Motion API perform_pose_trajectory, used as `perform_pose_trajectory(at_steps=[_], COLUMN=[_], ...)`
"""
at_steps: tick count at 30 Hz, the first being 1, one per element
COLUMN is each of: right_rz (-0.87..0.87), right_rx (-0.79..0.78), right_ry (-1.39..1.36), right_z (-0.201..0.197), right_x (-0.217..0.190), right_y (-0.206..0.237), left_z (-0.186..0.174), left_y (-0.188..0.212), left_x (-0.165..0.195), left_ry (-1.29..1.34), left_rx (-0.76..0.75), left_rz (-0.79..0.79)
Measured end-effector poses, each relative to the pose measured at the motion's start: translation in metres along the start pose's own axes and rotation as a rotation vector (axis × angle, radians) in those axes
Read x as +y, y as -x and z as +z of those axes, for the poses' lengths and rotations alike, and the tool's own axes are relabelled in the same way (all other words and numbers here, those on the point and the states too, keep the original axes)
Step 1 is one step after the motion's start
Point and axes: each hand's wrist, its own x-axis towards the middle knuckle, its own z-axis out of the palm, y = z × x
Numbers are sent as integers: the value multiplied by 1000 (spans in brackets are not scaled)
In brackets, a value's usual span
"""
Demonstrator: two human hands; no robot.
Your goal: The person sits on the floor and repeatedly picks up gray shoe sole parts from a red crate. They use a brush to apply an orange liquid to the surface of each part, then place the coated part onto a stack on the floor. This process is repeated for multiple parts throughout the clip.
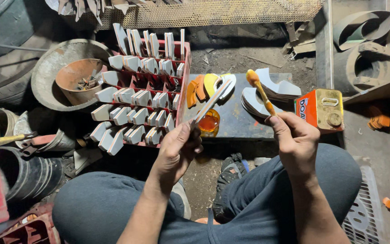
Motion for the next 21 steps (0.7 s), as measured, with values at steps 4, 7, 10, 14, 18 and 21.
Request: perform_pose_trajectory(at_steps=[4, 7, 10, 14, 18, 21], right_rz=[-9, -44, -141, -207, -199, -227], right_rx=[21, 9, -71, -205, -284, -182], right_ry=[-86, -70, 43, 125, 178, 220], right_z=[0, 1, 9, 24, 36, 37], right_x=[0, 1, 0, -2, -4, -6], right_y=[4, 6, 7, 12, 13, 10], left_z=[1, 2, 5, 11, 12, 9], left_y=[-2, -3, -4, -3, -1, 0], left_x=[-2, -5, -8, -13, -13, -13], left_ry=[54, 57, -22, -77, -94, -118], left_rx=[-37, 11, 34, 186, 145, 78], left_rz=[-38, -86, -98, -206, -163, -128])
